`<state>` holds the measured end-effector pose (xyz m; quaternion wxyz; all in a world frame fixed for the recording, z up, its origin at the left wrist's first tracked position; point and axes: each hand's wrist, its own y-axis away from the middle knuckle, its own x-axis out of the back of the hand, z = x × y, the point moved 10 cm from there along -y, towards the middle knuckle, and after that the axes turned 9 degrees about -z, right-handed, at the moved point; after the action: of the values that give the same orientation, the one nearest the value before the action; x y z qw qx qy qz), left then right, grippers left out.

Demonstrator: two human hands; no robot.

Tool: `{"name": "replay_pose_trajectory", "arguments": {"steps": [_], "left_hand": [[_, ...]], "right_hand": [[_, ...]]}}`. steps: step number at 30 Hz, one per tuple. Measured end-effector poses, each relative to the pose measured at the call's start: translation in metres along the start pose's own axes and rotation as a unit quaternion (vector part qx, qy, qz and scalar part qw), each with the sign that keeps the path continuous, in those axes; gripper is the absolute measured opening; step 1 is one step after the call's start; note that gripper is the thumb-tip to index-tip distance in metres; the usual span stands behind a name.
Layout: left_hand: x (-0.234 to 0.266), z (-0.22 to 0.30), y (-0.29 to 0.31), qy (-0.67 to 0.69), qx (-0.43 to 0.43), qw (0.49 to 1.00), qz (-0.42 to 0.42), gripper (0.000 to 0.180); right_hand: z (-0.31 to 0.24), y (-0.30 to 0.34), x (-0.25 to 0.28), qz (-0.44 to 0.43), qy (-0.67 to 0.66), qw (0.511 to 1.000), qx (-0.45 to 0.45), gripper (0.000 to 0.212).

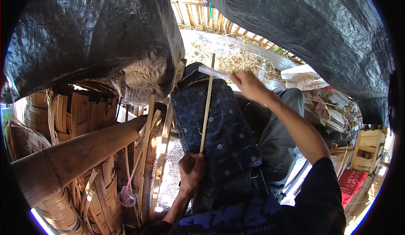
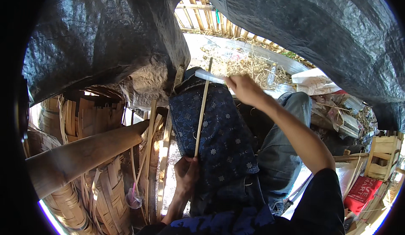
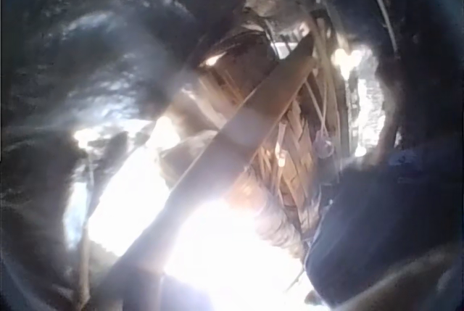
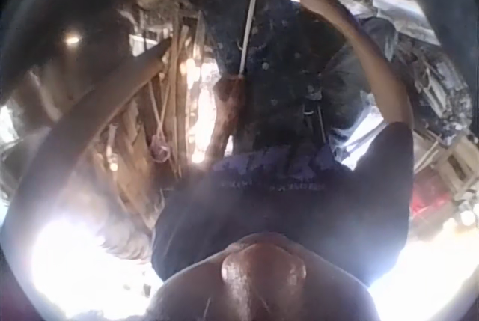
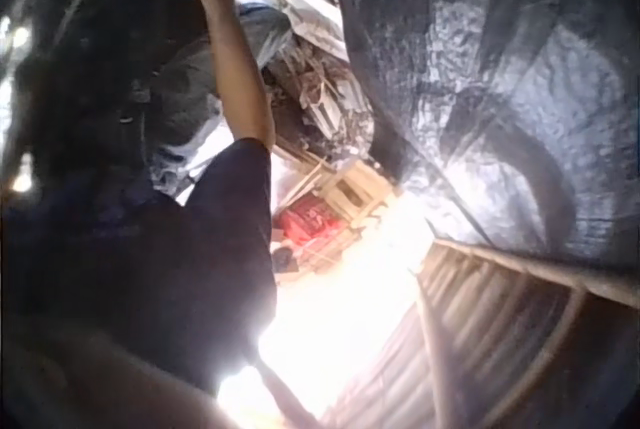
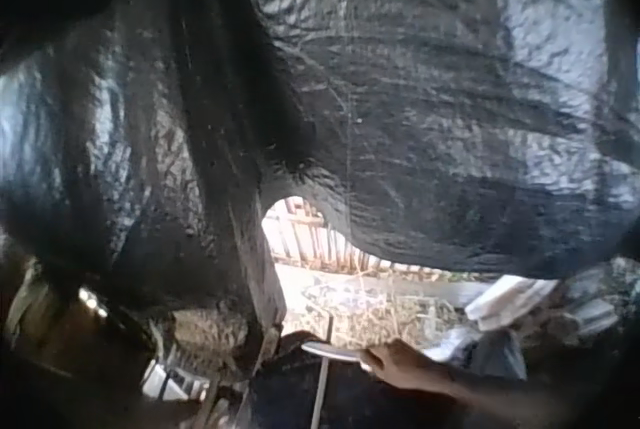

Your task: The person scrapes and shapes a thin wooden stick along its length using a knife.

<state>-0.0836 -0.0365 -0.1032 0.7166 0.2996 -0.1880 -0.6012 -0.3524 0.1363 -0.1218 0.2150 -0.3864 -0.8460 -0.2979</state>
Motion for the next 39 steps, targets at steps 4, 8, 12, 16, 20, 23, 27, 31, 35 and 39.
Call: {"name": "replay_pose_trajectory", "arguments": {"steps": [4,8,12,16,20,23,27,31,35,39], "left_hand": [[-0.003,0.003,0.001,0.008,0.006,1.000,0.008,0.018],[-0.004,0.007,0.001,-0.022,-0.004,1.000,0.007,0.018],[-0.004,0.009,-0.001,-0.013,-0.016,1.000,-0.001,0.019],[-0.004,0.008,0.002,-0.020,-0.003,1.000,0.008,0.019],[-0.001,0.008,0.004,-0.040,-0.010,0.999,0.019,0.019],[-0.004,0.009,0.000,-0.041,-0.030,0.999,-0.006,0.019],[-0.001,0.006,-0.002,-0.015,-0.025,1.000,0.000,0.019],[-0.005,0.011,0.002,-0.039,-0.005,0.999,0.006,0.019],[-0.003,0.008,0.000,-0.043,-0.038,0.998,-0.003,0.018],[0.003,0.003,-0.003,-0.035,-0.034,0.999,0.016,0.018]], "right_hand": [[-0.033,0.050,-0.025,0.040,0.014,0.990,0.138,0.036],[-0.023,0.014,0.011,0.073,0.052,0.994,0.063,0.037],[-0.025,0.002,0.017,0.088,0.034,0.992,0.082,0.038],[-0.036,0.044,-0.014,0.075,0.026,0.984,0.157,0.033],[-0.025,0.007,0.011,0.059,0.039,0.997,0.044,0.033],[-0.026,-0.012,0.059,0.220,0.116,0.962,0.115,0.036],[-0.005,-0.014,0.023,0.079,0.047,0.995,0.048,0.037],[-0.025,0.017,0.016,0.111,0.046,0.985,0.124,0.035],[-0.011,-0.014,0.048,0.163,0.139,0.974,0.076,0.029],[-0.012,-0.006,0.010,0.026,0.052,0.997,0.056,0.037]]}}
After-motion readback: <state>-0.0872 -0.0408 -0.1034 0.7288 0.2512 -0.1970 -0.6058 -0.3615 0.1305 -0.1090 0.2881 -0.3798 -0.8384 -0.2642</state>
